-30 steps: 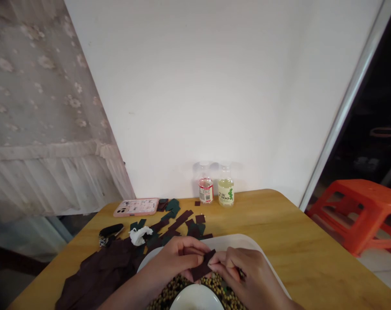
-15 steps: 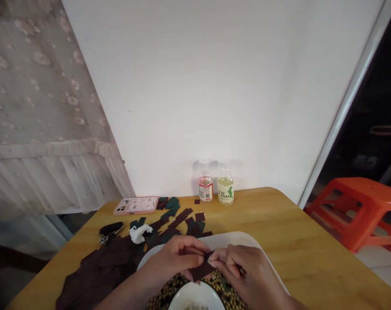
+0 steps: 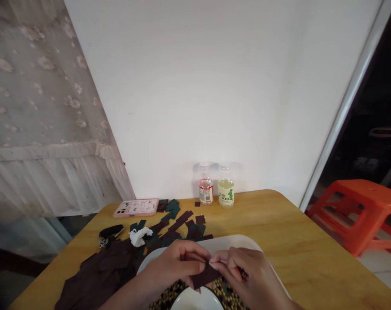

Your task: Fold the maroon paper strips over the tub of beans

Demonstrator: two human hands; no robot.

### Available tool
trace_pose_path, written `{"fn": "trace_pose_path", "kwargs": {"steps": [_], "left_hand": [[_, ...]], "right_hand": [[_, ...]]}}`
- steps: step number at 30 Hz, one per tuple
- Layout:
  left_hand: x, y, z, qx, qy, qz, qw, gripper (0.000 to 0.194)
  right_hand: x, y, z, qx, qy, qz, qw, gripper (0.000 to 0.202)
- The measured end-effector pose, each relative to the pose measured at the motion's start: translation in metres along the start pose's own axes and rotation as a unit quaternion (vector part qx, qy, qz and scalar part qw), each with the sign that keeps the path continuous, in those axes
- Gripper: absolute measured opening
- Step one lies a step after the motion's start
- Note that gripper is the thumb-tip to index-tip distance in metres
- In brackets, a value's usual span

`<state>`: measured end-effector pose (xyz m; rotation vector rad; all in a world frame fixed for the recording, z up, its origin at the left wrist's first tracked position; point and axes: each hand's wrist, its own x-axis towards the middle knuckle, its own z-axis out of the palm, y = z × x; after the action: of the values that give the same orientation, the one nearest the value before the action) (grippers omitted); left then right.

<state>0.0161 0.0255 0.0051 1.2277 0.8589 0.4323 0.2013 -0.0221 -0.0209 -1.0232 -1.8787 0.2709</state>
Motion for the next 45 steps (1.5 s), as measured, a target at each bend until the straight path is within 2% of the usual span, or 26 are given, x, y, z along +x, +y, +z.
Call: {"fn": "trace_pose_path", "kwargs": {"steps": [7, 13, 23, 41, 45], "left_hand": [[0.0002, 0.0012, -0.0003, 0.001, -0.006, 0.007, 1.000, 0.031], [-0.0010, 0.0034, 0.0008, -0.005, 0.017, 0.016, 1.000, 0.032], [-0.0001, -0.0009, -0.0002, 0.007, -0.006, -0.007, 1.000, 0.036], [0.0005, 0.0016, -0.0006, -0.026, 0.054, 0.034, 0.998, 0.027], [0.0007, 0.0010, -0.0006, -0.025, 0.048, 0.038, 0.998, 0.027]], "right_hand": [[0.0013, -0.0013, 0.0003, -0.021, 0.011, -0.004, 1.000, 0.040], [0.0006, -0.0025, -0.0003, -0.007, 0.009, 0.001, 1.000, 0.040], [0.0021, -0.0010, -0.0009, -0.015, 0.013, -0.010, 1.000, 0.040], [-0.0015, 0.0013, 0.0005, 0.000, 0.012, -0.006, 1.000, 0.039], [-0.0019, 0.0007, 0.0009, -0.012, 0.017, -0.009, 1.000, 0.040]]}}
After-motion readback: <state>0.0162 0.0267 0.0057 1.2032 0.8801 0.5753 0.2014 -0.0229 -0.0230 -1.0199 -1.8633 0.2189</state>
